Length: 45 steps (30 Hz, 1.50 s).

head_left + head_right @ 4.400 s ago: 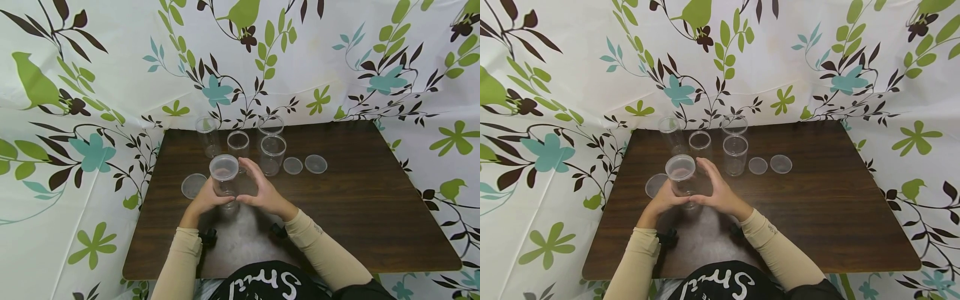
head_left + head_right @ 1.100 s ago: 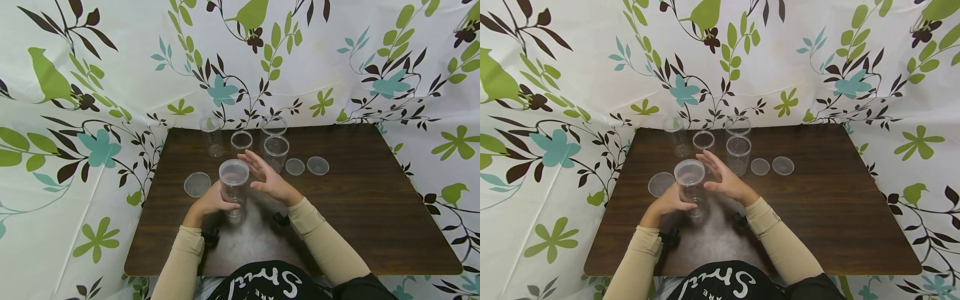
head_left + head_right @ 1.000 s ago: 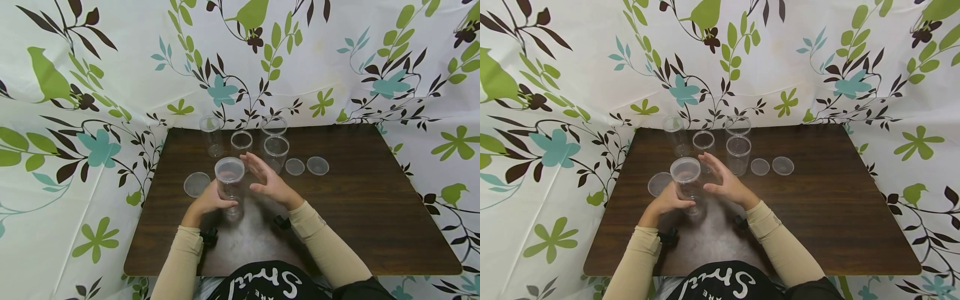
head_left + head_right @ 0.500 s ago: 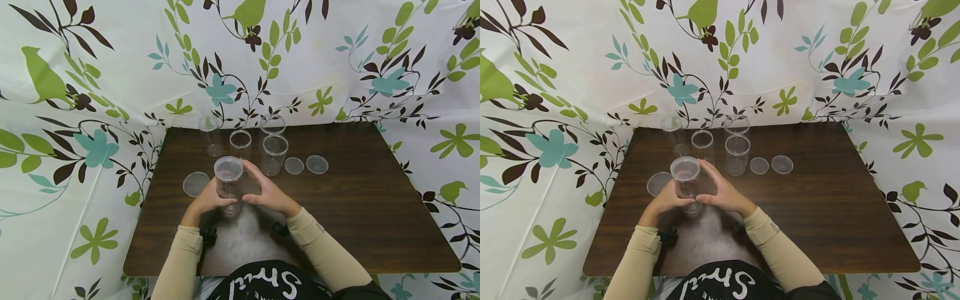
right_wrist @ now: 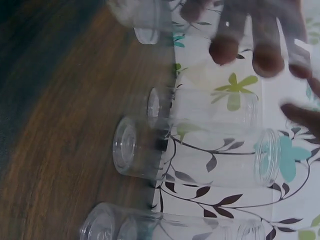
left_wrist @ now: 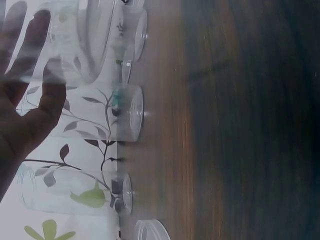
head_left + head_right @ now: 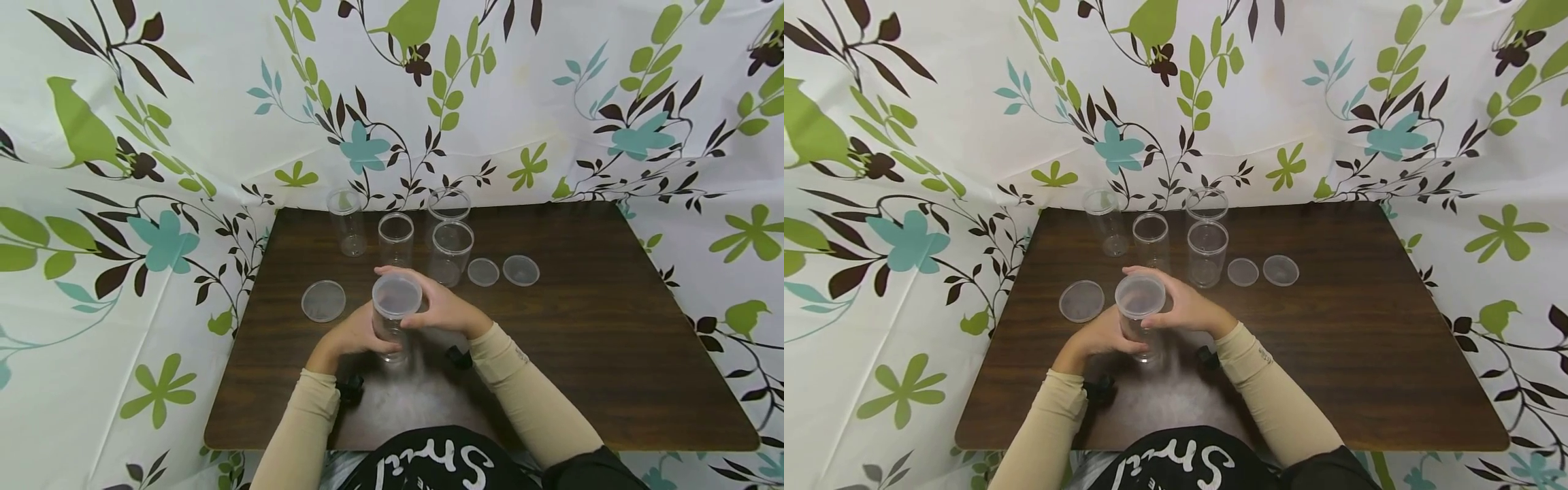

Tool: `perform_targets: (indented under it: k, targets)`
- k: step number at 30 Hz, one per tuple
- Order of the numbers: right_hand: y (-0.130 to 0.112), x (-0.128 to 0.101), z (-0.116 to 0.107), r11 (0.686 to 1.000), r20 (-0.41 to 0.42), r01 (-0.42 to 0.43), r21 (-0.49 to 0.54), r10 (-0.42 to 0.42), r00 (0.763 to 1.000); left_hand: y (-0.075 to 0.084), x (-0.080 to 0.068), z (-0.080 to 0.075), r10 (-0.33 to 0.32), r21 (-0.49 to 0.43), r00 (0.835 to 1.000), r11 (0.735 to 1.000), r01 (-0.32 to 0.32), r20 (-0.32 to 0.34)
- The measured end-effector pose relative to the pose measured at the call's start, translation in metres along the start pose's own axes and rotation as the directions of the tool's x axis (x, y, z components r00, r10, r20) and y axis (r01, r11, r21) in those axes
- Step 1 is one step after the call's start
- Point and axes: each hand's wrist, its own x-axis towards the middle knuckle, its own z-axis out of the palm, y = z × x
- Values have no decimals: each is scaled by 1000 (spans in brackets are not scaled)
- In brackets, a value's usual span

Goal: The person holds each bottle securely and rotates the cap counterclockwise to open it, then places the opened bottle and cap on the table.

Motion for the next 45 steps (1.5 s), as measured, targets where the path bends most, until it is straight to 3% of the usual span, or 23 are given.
perform_targets:
  k: [5,11,21,27,33,40,45]
  targets:
    - [22,-1,-11,994,140,15,108,-30,990,1,1,4,-13,-21,999,1000,14,50]
    - [37,-3,-17,991,164,10,135,-32,986,1,2,5,-1,-37,998,999,3,65]
    - [38,-7,-14,981,76,2,193,-17,997,1,-1,-2,23,9,1000,1000,-23,-4]
    - [35,-16,-10,996,-55,11,93,-6,998,-1,-8,-9,-7,-34,996,999,4,-90]
    - [34,-26,-3,999,-73,-22,34,25,997,-5,-14,-17,-40,-47,985,998,32,-167]
    - [31,-25,7,999,-81,2,-42,-6,997,-6,-13,-16,-46,-21,983,999,43,-179]
    - [29,-19,12,999,-106,6,-39,-10,994,-6,-8,-10,-13,16,988,1000,16,-154]
